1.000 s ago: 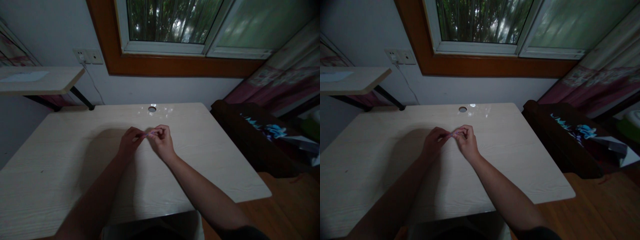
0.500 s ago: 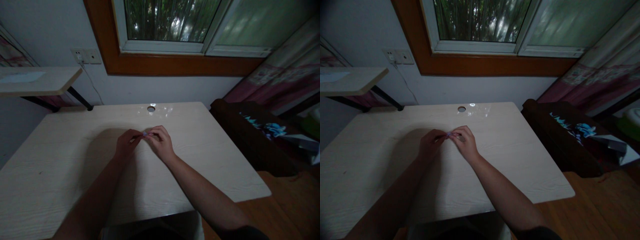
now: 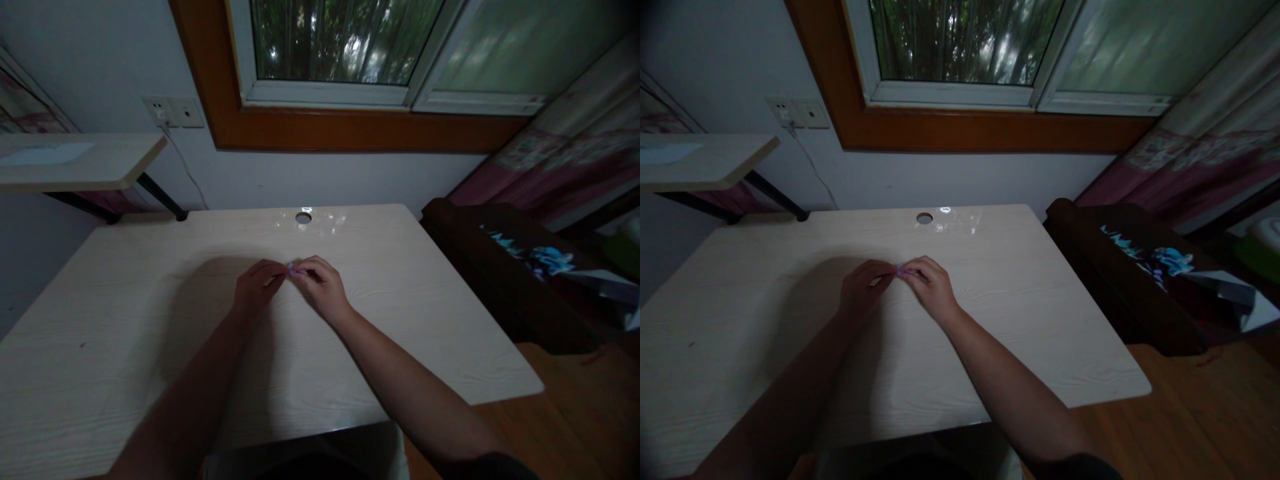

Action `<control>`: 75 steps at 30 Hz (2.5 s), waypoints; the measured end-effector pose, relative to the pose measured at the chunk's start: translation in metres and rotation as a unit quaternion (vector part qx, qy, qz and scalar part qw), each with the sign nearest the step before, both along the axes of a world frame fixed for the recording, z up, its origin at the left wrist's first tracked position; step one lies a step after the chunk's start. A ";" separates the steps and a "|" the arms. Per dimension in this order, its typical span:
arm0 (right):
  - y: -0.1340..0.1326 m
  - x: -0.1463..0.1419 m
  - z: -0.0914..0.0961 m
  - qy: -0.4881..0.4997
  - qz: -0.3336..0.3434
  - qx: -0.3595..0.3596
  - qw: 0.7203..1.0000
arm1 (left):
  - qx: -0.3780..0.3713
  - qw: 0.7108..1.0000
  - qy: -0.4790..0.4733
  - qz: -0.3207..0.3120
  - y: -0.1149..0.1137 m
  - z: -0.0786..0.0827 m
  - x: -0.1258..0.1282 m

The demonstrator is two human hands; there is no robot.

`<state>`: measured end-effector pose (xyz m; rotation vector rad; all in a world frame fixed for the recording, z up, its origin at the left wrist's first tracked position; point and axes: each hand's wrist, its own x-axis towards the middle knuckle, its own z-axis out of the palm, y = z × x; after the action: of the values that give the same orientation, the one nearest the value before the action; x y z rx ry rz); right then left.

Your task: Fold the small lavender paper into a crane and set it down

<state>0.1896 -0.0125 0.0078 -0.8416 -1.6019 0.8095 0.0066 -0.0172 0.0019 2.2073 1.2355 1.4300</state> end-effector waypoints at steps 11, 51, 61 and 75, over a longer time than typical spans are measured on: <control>0.000 0.002 0.000 -0.006 0.003 -0.003 1.000 | -0.035 0.999 -0.030 -0.017 0.002 0.004 0.002; 0.010 -0.008 -0.024 0.174 0.058 -0.238 0.954 | -0.167 0.977 -0.132 0.010 0.006 -0.009 0.008; 0.011 -0.007 -0.025 0.158 0.030 -0.226 0.961 | -0.211 0.966 -0.146 0.020 0.010 -0.015 0.008; 0.013 -0.008 -0.027 0.168 0.029 -0.250 0.953 | -0.262 0.947 -0.182 0.045 0.009 -0.010 0.009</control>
<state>0.1817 0.0007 -0.0192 -0.9469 -1.1365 1.3573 0.0156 -0.0080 -0.0083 1.4820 1.3899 1.2725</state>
